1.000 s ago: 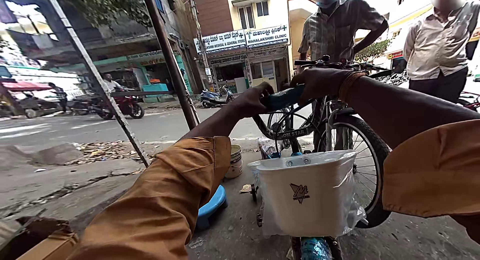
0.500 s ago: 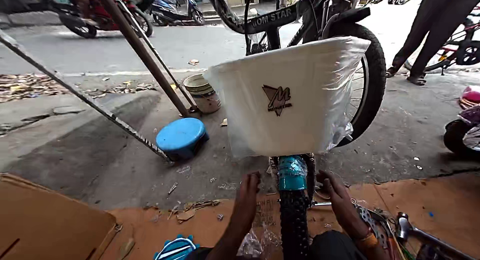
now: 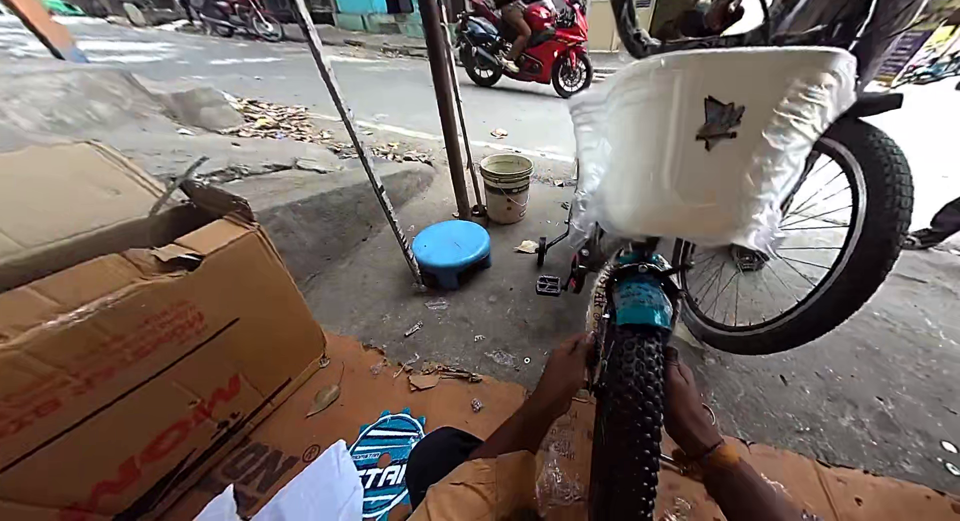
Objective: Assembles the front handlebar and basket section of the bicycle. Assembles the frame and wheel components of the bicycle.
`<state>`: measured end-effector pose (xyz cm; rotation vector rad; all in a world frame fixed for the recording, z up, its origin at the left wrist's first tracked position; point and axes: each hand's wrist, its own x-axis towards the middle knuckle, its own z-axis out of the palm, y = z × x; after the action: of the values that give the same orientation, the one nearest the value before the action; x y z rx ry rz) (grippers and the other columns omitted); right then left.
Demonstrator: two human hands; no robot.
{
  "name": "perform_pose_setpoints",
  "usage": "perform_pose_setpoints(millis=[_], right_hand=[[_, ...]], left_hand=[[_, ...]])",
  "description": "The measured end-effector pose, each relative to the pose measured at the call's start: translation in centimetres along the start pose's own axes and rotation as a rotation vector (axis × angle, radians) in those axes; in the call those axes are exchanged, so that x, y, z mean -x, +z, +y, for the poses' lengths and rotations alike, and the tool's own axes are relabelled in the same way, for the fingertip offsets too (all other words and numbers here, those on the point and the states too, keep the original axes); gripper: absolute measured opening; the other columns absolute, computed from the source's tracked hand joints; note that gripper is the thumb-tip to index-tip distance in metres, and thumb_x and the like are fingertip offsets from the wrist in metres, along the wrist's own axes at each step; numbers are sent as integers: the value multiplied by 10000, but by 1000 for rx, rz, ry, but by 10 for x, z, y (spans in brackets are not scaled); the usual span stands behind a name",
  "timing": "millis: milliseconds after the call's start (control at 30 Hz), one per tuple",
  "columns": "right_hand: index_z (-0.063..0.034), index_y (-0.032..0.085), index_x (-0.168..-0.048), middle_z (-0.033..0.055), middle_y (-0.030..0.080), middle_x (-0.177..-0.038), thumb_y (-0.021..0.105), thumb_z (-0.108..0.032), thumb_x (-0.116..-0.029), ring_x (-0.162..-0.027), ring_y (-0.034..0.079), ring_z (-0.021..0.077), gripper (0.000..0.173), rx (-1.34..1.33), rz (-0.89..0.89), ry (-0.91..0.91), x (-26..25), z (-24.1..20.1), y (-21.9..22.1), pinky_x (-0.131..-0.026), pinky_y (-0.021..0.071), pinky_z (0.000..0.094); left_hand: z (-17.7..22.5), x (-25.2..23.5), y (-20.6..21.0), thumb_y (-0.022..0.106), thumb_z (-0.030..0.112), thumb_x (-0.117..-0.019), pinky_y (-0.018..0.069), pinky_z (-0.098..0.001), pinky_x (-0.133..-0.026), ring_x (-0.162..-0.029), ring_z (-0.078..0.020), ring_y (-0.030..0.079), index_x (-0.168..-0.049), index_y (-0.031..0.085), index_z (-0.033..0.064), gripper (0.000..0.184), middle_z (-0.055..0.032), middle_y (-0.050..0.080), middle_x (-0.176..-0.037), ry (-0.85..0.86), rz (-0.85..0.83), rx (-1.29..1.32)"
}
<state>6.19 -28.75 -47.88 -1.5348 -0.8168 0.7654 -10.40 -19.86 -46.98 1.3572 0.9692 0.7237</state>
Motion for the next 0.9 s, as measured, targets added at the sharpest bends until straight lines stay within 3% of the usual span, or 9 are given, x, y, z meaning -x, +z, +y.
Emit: perform_pose_setpoints(millis=[33, 167, 367, 500, 567, 667, 767, 833, 900], right_hand=[[-36, 633, -1029, 54, 618, -784, 216, -393, -1132, -700, 616, 152, 559, 11, -37, 36, -7, -9, 6, -647, 540, 382], [14, 617, -1167, 178, 649, -954, 258, -473, -1123, -825, 647, 277, 606, -28, -225, 85, -44, -19, 44, -740, 551, 491], [-21, 587, -1363, 212, 635, -1261, 382, -335, -1124, -1149, 637, 299, 445, -43, -358, 192, -57, -2, 98, -984, 522, 487], [-37, 599, -1343, 193, 644, -1262, 375, -356, -1119, -1168, 626, 287, 449, 121, -406, 123, -67, -3, 108, -1008, 493, 491], [-54, 583, -1373, 183, 656, -1253, 427, -340, -1103, -1170, 632, 286, 424, 176, -438, 96, -69, 5, 112, -1022, 488, 501], [-122, 440, -1531, 171, 643, -1313, 540, -296, -1057, -1203, 634, 283, 514, 186, -478, 55, -77, 16, 109, -1041, 492, 508], [-149, 305, -1624, 155, 586, -1436, 585, -272, -1045, -1270, 613, 258, 654, 117, -567, 6, -79, 27, 100, -1089, 486, 473], [-128, 367, -1595, 140, 565, -1469, 577, -252, -1049, -1295, 598, 236, 599, 90, -642, -39, -74, 30, 87, -1110, 476, 447], [-77, 544, -1461, 124, 616, -1404, 543, -277, -1069, -1273, 610, 202, 440, 171, -695, -68, -67, 31, 69, -1110, 472, 413]], left_hand=[[7, -2, -10, 432, 335, -1114, 534, -445, -927, -1001, -229, 662, -1245, 664, 10, 421, -150, 692, -1095, 11, 33, -18], [41, -13, -47, 444, 305, -1111, 537, -401, -839, -897, -189, 637, -1175, 658, -14, 389, -119, 672, -1000, 19, 210, -10], [55, -7, -90, 372, 261, -1133, 500, -448, -949, -1059, -243, 632, -1385, 544, 10, 396, -191, 639, -1215, -166, 284, -29], [25, 16, -106, 251, 420, -1128, 554, -396, -953, -1131, -190, 652, -1424, 545, 58, 552, -126, 652, -1288, 75, 267, -64], [21, 47, -99, 405, 462, -1057, 525, -359, -1027, -1220, -156, 610, -1511, 441, 54, 612, -113, 596, -1389, 149, 250, -244], [11, 51, -87, 749, 539, -826, 574, -429, -952, -1105, -186, 682, -1538, 406, 58, 925, -128, 671, -1269, 192, 342, -565], [13, 33, -100, 738, 494, -858, 566, -517, -920, -1052, -253, 697, -1497, 465, 61, 819, -149, 700, -1177, 169, 390, -710], [21, 22, -120, 739, 400, -887, 545, -563, -933, -1071, -293, 683, -1470, 503, 67, 712, -173, 687, -1191, 127, 399, -741], [27, 13, -142, 752, 339, -886, 533, -606, -920, -1065, -328, 679, -1435, 541, 75, 645, -188, 687, -1175, 94, 431, -790]])
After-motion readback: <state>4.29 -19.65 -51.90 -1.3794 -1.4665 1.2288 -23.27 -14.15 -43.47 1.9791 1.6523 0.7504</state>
